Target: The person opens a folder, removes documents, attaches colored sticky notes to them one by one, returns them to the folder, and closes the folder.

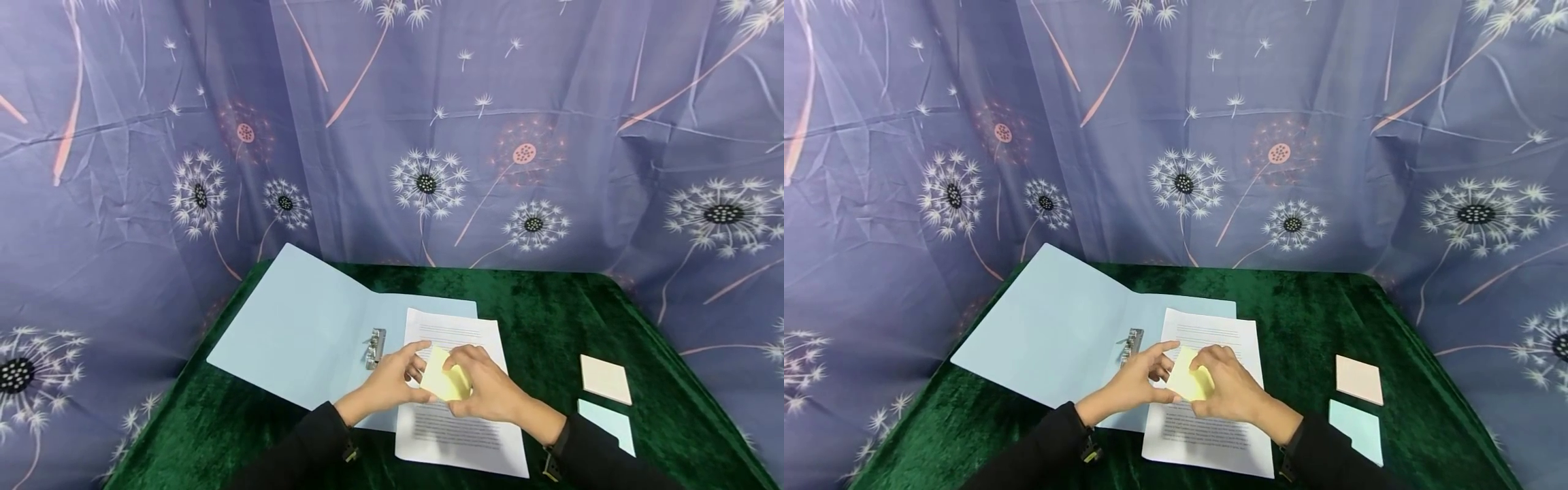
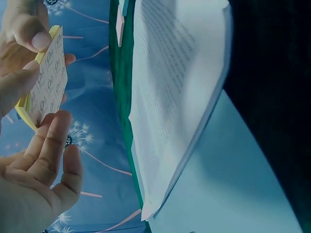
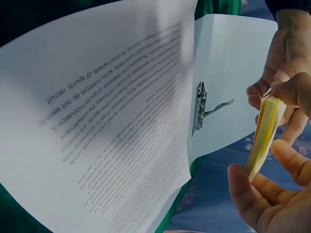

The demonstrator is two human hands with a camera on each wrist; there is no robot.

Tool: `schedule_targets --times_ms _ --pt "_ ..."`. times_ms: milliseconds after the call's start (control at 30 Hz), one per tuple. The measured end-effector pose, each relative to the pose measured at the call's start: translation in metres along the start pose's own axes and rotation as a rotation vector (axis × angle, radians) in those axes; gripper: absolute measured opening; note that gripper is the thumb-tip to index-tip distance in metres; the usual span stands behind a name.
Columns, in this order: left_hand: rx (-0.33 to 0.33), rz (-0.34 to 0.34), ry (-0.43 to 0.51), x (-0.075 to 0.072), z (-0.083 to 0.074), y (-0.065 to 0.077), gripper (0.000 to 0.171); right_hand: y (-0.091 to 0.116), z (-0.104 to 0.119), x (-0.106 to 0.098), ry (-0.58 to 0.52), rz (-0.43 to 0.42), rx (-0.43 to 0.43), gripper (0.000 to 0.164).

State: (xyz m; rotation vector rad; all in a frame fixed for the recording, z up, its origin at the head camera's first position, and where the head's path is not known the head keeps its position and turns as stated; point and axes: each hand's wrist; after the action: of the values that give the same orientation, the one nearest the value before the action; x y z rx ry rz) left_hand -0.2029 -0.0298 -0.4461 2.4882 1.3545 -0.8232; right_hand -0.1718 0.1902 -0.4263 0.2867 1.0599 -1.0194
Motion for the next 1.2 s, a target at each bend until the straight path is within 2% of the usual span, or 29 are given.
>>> schedule_targets --times_ms 267,433,600,733,833,967,1067,1200 --pt "0.010 -0.001 0.008 0.001 0.001 0.001 0.079 -0.001 -0.002 -0.002 0.005 0.015 0.008 0.048" --pt "-0.008 -0.002 0.023 0.003 0.003 0.002 0.079 -0.001 -0.004 -0.003 -0.052 0.004 0.003 0.032" --pt "-0.074 0.010 0.165 0.008 0.005 0.002 0.078 0.000 -0.006 0.003 -0.085 -0.046 0.003 0.019" --pt "-0.136 -0.008 0.324 0.010 0.003 0.000 0.066 0.001 -0.005 0.008 -0.120 -0.087 0.037 0.021" --pt "-0.172 -0.039 0.381 0.010 0.001 -0.001 0.057 0.001 -0.005 0.012 -0.137 -0.142 0.029 0.026" --pt "-0.193 -0.076 0.364 0.011 -0.001 -0.002 0.049 0.002 -0.006 0.017 -0.069 -0.271 -0.021 0.029" --pt "-0.179 -0.110 0.331 0.011 -0.001 -0.003 0.041 0.000 -0.008 0.018 0.005 -0.372 -0.084 0.025" --pt "-0.163 -0.172 0.259 0.011 -0.003 -0.004 0.037 -0.002 -0.010 0.016 0.012 -0.429 -0.165 0.023"
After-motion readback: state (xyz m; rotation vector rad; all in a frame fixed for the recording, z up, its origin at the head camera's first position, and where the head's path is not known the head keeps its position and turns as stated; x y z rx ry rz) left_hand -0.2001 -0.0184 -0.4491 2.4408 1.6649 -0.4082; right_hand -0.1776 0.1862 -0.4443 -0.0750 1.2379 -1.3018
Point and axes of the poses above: each hand's wrist, its own y-axis away from the middle knuckle, its own x-axis out of the palm, z = x × y, and after that the axes turned 5 degrees about -x, right-handed
